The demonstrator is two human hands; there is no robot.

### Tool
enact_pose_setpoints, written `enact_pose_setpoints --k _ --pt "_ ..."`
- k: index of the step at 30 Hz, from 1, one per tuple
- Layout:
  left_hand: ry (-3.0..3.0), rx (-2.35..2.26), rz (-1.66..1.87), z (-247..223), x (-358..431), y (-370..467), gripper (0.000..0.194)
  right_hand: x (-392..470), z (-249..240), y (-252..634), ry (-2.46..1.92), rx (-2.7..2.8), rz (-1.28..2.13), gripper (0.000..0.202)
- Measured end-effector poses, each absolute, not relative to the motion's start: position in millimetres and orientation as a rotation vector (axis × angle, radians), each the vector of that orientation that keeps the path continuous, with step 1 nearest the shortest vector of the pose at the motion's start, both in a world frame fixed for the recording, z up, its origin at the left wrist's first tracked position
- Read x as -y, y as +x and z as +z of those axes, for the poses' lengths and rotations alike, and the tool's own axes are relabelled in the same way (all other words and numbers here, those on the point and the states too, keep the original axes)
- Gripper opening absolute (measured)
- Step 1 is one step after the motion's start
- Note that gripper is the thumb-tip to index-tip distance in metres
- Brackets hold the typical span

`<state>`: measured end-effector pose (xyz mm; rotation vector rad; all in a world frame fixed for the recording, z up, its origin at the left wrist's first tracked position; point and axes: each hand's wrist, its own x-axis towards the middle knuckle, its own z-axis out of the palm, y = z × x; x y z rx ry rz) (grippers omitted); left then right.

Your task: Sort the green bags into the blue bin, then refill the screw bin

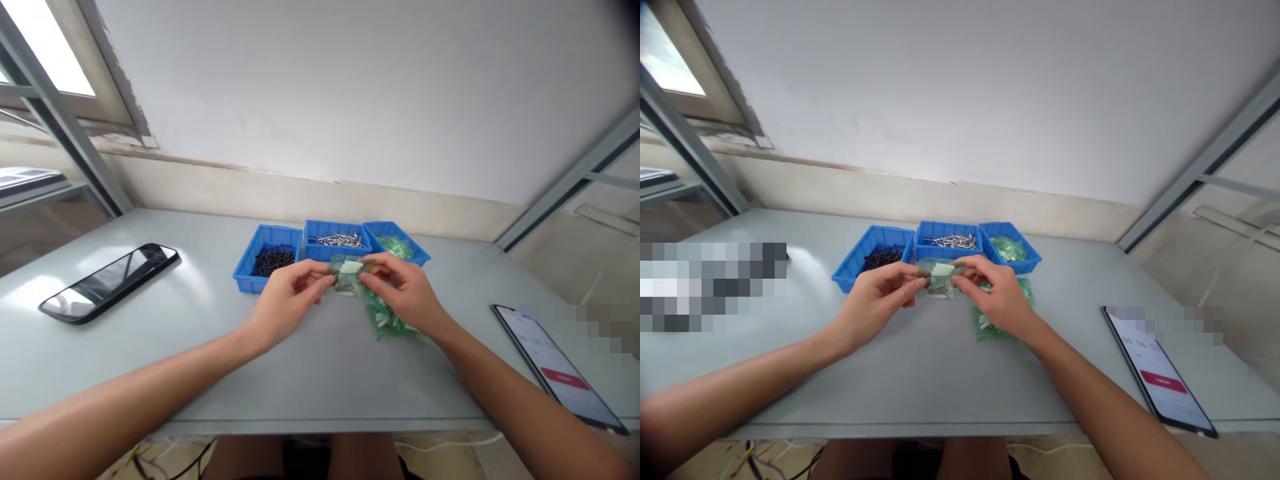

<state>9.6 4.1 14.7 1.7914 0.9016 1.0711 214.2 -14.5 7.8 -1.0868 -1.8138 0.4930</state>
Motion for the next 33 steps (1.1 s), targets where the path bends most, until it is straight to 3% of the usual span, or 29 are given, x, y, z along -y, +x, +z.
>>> enact_pose_setpoints --k 33 --pt "1.821 -0.919 1.038 12.2 -2.8 8.4 0.019 12.1 12.5 218.3 -1.111 1.853 0.483 0.007"
